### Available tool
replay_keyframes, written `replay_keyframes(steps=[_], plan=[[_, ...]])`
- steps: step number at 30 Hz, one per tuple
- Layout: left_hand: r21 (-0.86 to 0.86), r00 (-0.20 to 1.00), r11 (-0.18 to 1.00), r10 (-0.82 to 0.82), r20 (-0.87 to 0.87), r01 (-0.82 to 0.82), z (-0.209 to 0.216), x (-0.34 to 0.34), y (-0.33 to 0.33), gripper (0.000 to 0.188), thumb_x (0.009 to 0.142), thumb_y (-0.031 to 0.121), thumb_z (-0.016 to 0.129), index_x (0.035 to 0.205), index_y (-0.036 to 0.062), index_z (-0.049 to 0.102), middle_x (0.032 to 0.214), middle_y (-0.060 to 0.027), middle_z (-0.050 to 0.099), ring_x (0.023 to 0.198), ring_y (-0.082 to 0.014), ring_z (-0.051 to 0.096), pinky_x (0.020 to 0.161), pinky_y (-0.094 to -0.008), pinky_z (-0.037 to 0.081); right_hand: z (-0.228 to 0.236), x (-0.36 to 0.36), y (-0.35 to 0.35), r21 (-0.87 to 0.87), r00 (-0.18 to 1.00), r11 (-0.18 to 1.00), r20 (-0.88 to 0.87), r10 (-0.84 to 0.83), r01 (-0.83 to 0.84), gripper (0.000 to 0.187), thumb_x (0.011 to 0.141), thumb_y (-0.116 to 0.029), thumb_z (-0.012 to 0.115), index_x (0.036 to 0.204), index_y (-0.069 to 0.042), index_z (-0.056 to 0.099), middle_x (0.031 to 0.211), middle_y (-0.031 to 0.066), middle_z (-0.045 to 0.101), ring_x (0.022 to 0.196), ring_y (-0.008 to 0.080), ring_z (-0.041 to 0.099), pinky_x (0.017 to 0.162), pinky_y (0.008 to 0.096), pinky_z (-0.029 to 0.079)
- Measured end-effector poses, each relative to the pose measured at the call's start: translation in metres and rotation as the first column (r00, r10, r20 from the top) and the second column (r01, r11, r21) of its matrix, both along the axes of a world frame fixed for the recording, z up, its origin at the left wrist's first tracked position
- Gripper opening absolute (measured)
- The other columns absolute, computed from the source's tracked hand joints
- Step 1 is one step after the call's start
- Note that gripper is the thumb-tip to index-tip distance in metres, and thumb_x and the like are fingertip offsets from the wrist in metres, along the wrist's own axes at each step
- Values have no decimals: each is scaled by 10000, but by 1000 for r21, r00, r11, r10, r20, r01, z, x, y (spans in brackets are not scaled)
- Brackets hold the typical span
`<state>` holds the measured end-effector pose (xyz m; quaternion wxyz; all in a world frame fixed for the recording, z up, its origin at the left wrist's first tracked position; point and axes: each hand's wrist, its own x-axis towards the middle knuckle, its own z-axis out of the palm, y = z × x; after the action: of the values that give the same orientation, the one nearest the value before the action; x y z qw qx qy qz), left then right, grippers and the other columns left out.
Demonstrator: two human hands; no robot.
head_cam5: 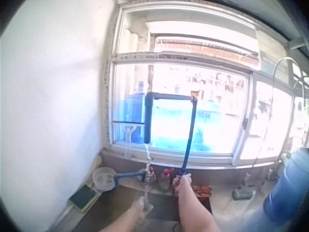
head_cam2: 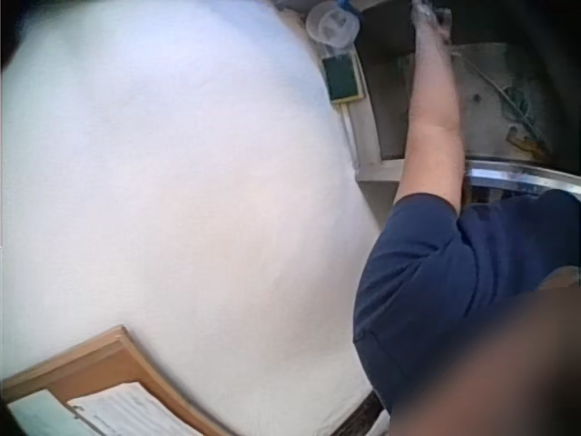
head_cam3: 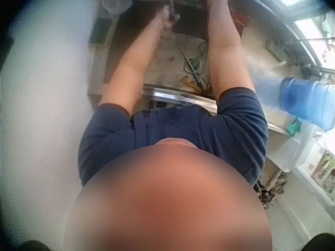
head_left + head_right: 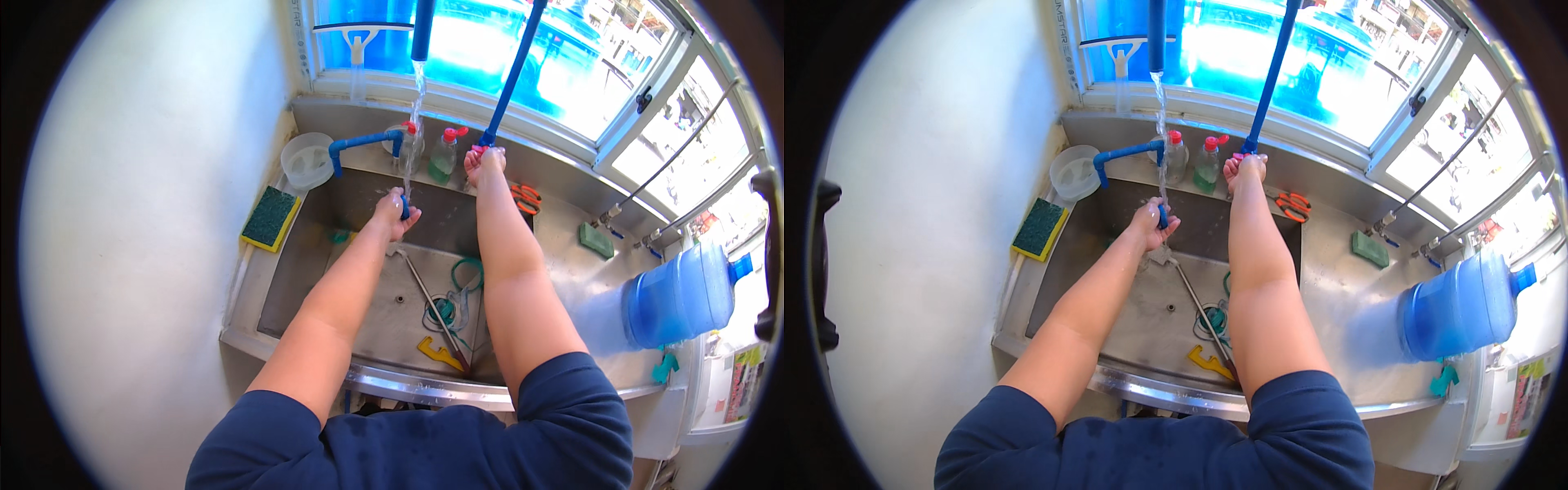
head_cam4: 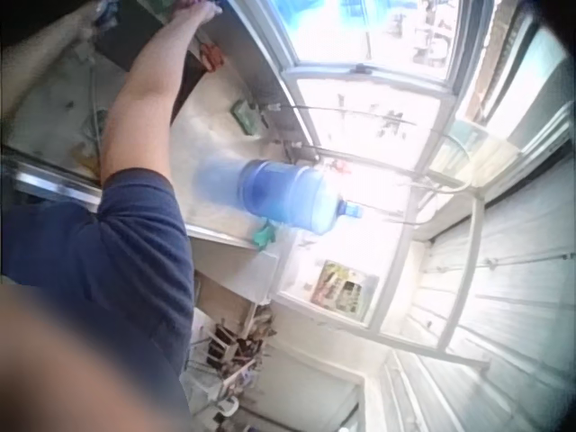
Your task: The person cleans a large blue water dispenser bottle in a sink. They scrub the interior with a long brush, rinse it multiple times with tap water, and shake it to remove excess water. The person also cleans the bottle cap with a sponge and places the cleaned bottle on the counter.
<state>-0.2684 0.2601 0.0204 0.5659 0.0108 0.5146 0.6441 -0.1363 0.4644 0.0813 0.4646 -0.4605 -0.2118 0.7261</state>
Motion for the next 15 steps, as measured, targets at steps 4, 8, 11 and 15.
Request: replay_keyframes(steps=[4, 8, 11, 15], plan=[[125, 997, 991, -49, 56, 42, -7, -6, -19, 386, 1001, 312, 428, 1233, 13, 502, 1140, -218, 574, 1017, -412, 612, 923, -527, 534, 8, 17, -44, -26, 964, 971, -129, 234, -239, 702, 965, -636, 399, 1203, 4, 561, 1219, 234, 609, 1149, 348, 606, 886, 473, 530], [195, 990, 973, -135, 28, 127, -21, -1, -49, 337, 1006, 331, 415, 1186, 79, 548, 1124, -140, 596, 1078, -323, 577, 1022, -526, 418, -23, 16, -154, 125, 351, 365, 664, 660, -922, 568, 875, -429, 711, 1361, -177, 559, 1166, 42, 607, 926, 176, 581, 780, 356, 522], [371, 959, 900, -273, 76, 227, -28, 8, -84, 355, 1020, 457, 410, 1034, 159, 601, 951, -34, 626, 910, -186, 605, 830, -415, 481, -59, 12, -218, 380, 515, 349, 596, 616, -857, 530, 875, -326, 727, 1350, -144, 580, 1028, 43, 664, 856, 118, 600, 680, 276, 516], [363, 794, 736, -608, -16, 572, 1, 17, -124, 499, 974, 641, 395, 1016, 188, 601, 882, 19, 617, 850, -141, 597, 754, -347, 463, -38, 25, -240, 241, 302, 242, 916, 265, -940, 504, 764, -318, 781, 1195, -95, 647, 1046, 140, 688, 918, 232, 674, 836, 352, 532]])
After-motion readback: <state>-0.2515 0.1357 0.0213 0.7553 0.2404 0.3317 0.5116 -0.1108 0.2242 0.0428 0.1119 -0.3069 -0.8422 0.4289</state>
